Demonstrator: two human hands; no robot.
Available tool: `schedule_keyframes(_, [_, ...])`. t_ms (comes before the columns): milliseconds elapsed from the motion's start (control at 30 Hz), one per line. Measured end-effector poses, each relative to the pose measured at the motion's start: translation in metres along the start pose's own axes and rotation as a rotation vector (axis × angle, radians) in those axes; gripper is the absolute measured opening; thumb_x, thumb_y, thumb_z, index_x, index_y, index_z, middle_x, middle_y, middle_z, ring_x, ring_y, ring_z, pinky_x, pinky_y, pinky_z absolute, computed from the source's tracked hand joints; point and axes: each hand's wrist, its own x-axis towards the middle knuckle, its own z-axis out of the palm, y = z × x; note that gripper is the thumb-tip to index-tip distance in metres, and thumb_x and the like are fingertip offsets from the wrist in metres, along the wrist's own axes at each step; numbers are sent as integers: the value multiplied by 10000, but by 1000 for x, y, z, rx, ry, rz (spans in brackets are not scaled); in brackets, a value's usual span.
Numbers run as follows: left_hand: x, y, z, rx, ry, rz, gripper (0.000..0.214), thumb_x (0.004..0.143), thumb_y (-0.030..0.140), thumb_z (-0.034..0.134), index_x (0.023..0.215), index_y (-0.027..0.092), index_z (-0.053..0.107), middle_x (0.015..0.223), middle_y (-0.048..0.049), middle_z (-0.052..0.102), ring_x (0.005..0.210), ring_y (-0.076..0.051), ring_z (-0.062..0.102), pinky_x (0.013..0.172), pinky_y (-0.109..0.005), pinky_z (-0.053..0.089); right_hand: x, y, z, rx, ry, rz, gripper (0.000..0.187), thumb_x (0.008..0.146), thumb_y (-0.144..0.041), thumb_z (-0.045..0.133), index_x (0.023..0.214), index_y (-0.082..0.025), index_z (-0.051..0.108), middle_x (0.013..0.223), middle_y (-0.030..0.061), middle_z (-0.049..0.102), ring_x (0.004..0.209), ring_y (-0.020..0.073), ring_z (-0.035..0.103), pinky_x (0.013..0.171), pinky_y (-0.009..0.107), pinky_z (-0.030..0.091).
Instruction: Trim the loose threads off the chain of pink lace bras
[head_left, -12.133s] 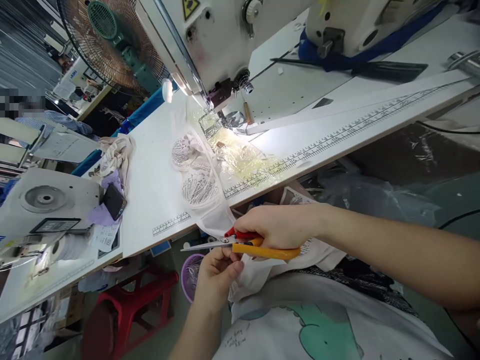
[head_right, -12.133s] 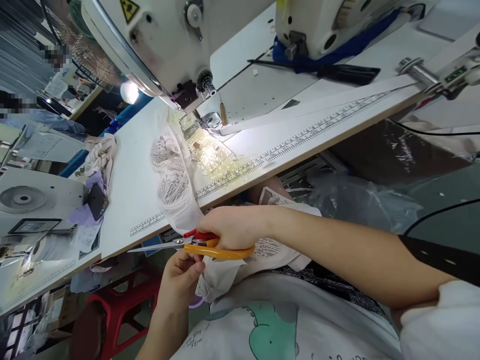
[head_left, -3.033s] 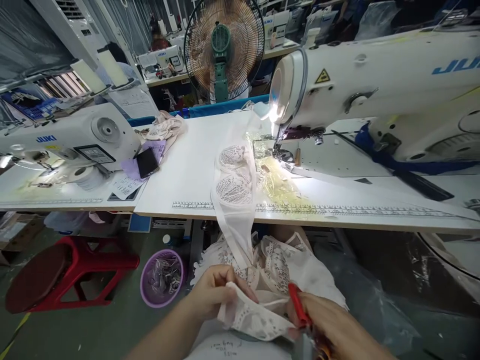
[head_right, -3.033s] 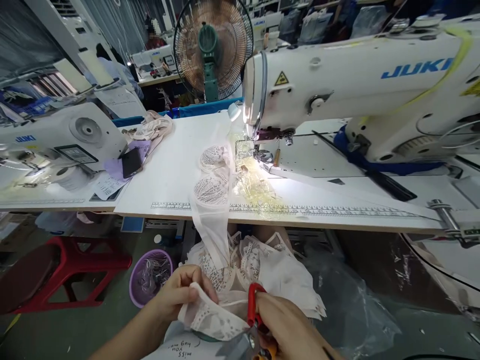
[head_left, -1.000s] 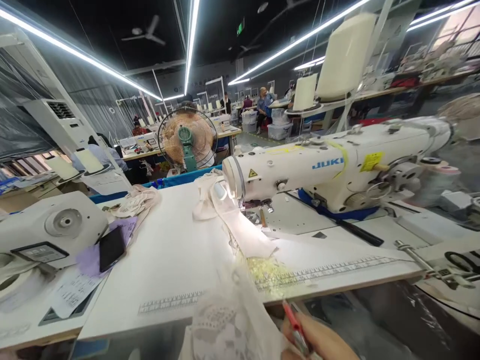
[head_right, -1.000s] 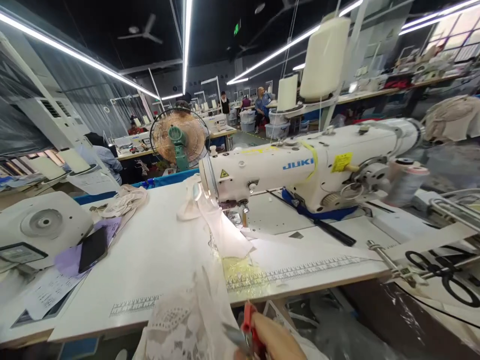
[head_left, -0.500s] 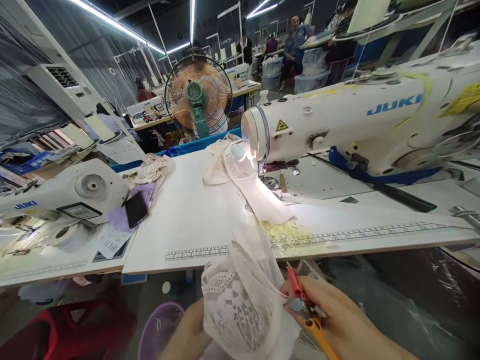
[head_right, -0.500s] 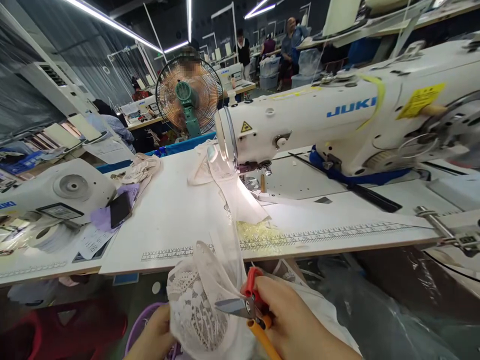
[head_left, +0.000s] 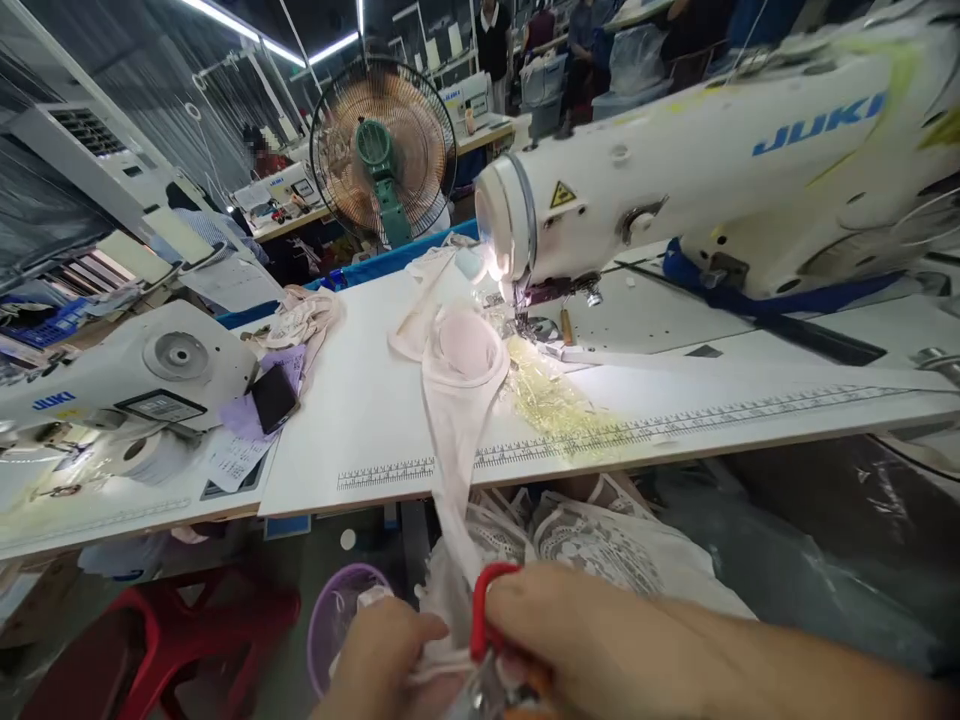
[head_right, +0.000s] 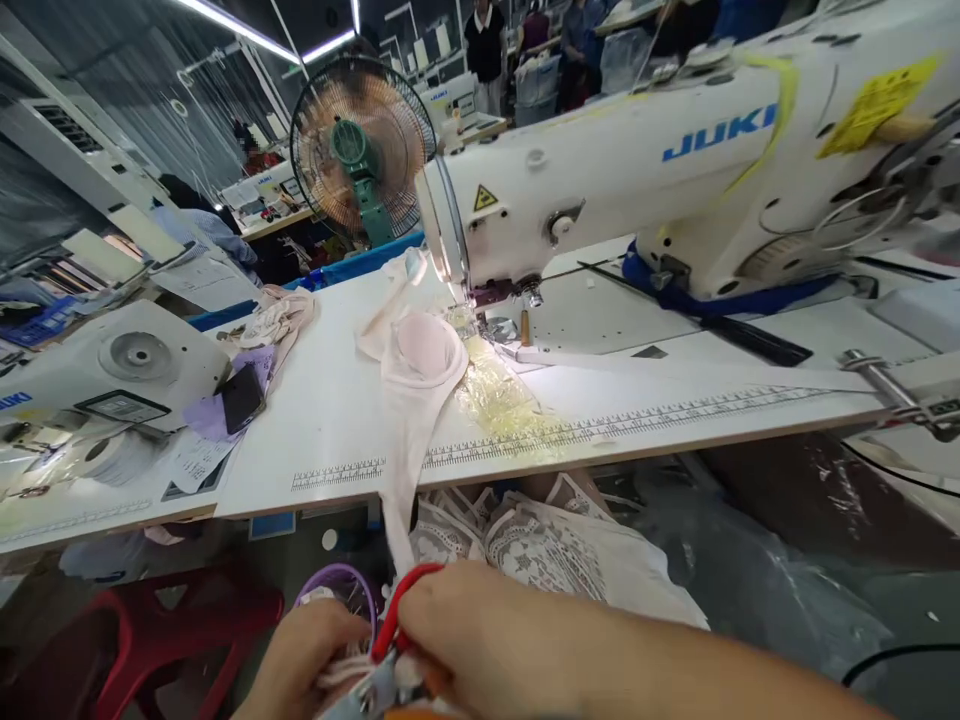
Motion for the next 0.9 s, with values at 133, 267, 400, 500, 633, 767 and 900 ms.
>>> schedule_keyframes(133, [-1,5,-12,7,-119,11,304,832,370,534,617,185,643,518,-27,586,482,-137,515,490,-237,365,-22,31,-22,43,30,74,170,649,-25,564,674,-184,510,700,-8,598,600,129,533,517,203,348])
schedule_keyframes(267, [1,-7,-12,-285,-167,-222,361,811,447,566,605,151,583,511,-2,529,455,-101,441,444,-206,320,-26,52,-37,-4,-16,220,183,709,-48,490,634,-201,423,673,-1,541,592,143,483,528,229,332])
schedule_keyframes(400, [6,-27,-9,-377,-281,-323,389,800,477,575,602,142,570,554,-1,518,508,-110,464,489,-215,363,-21,53,-41,-23,-10,262,201,722,-71,484,625,-210,377,667,0,525,577,145,458,520,240,318])
schedule_keyframes(500, [17,-27,-5,-121,-333,-241,248,854,345,533,749,149,642,773,-61,623,733,-175,588,670,-271,459,-15,48,-40,-45,-34,253,205,749,-129,511,626,-214,370,643,-3,513,561,147,453,500,246,301])
schedule_keyframes(633, [37,-3,12,26,-320,-4,245,856,235,526,1085,187,598,1006,-93,666,929,-209,618,810,-315,479,-7,41,-39,22,-108,212,205,767,-171,514,630,-216,368,634,-11,498,537,139,431,483,246,299])
schedule_keyframes(767, [56,25,36,-67,-181,193,205,836,206,548,1025,159,614,923,-97,688,844,-209,642,745,-296,497,-1,42,-42,77,-160,184,169,732,-166,518,653,-214,376,660,-8,498,544,140,430,477,248,311])
schedule_keyframes(900, [68,37,47,-214,-158,55,132,844,210,547,918,169,648,865,-76,681,813,-197,630,748,-298,487,1,48,-46,71,-134,150,185,733,-180,529,638,-207,372,647,-10,480,536,130,422,479,245,312])
